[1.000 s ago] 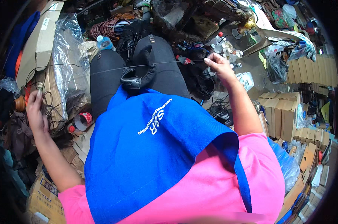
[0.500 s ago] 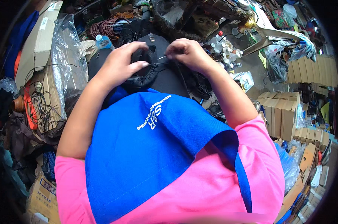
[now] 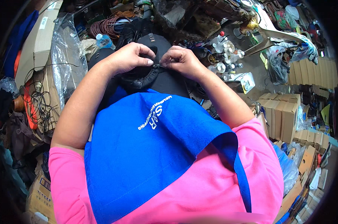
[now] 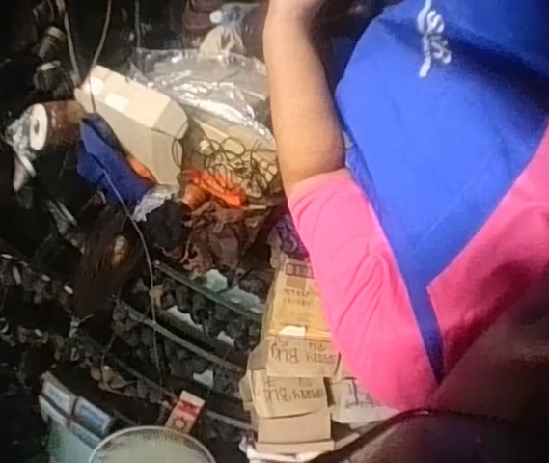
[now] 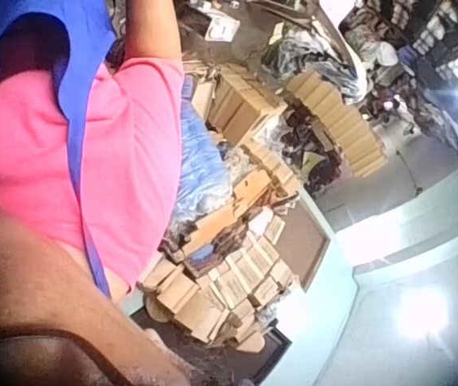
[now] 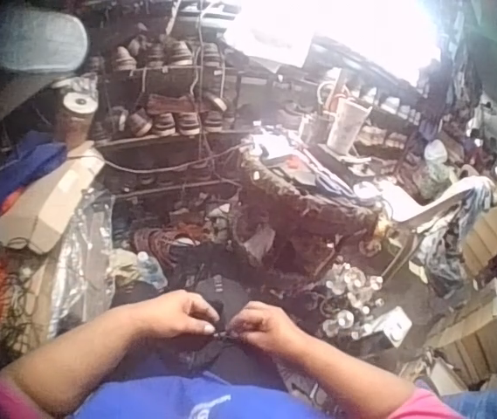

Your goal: Manually sewing or stitching together components of a black leather shoe.

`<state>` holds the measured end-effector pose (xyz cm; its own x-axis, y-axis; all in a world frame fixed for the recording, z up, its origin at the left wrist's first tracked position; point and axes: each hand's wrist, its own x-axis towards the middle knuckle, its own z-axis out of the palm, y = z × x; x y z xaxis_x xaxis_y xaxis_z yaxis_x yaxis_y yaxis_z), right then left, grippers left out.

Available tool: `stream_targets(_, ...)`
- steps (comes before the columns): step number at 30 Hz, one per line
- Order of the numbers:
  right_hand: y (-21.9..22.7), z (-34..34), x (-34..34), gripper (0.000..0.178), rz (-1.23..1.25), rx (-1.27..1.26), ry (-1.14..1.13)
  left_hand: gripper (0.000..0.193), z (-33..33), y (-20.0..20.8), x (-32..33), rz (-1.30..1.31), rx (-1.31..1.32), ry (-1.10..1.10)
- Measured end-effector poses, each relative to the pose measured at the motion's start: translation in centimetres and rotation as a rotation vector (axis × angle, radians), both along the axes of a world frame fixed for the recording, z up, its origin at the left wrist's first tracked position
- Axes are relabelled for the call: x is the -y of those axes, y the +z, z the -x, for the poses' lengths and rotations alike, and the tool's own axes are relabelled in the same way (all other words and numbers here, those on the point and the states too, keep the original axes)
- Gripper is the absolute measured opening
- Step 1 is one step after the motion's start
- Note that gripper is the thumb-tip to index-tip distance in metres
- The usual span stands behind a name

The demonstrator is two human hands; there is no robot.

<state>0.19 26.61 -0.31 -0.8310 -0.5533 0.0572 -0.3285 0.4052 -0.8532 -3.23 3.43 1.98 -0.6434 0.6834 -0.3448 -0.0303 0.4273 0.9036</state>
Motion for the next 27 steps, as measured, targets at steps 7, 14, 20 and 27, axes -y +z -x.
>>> stream_targets(7,0.0,-2.5,0.2,0.019,-0.078,-0.191,-0.119,0.037,-0.1,-0.1,0.4,-0.008,-0.018,-0.118)
stream_targets(14,0.2,-2.2,0.4,0.023,-0.142,-0.271,-0.079,0.04,0.0,-0.5,0.5,0.002,-0.013,-0.125)
stream_targets(20,2.5,-2.4,1.5,0.019,-0.352,-0.389,-0.021,0.042,-0.1,-0.2,0.5,0.024,-0.04,-0.134)
stream_targets(27,5.9,-1.4,4.2,0.015,-0.854,-0.608,0.215,0.034,0.0,0.6,-0.1,0.114,-0.371,-0.174)
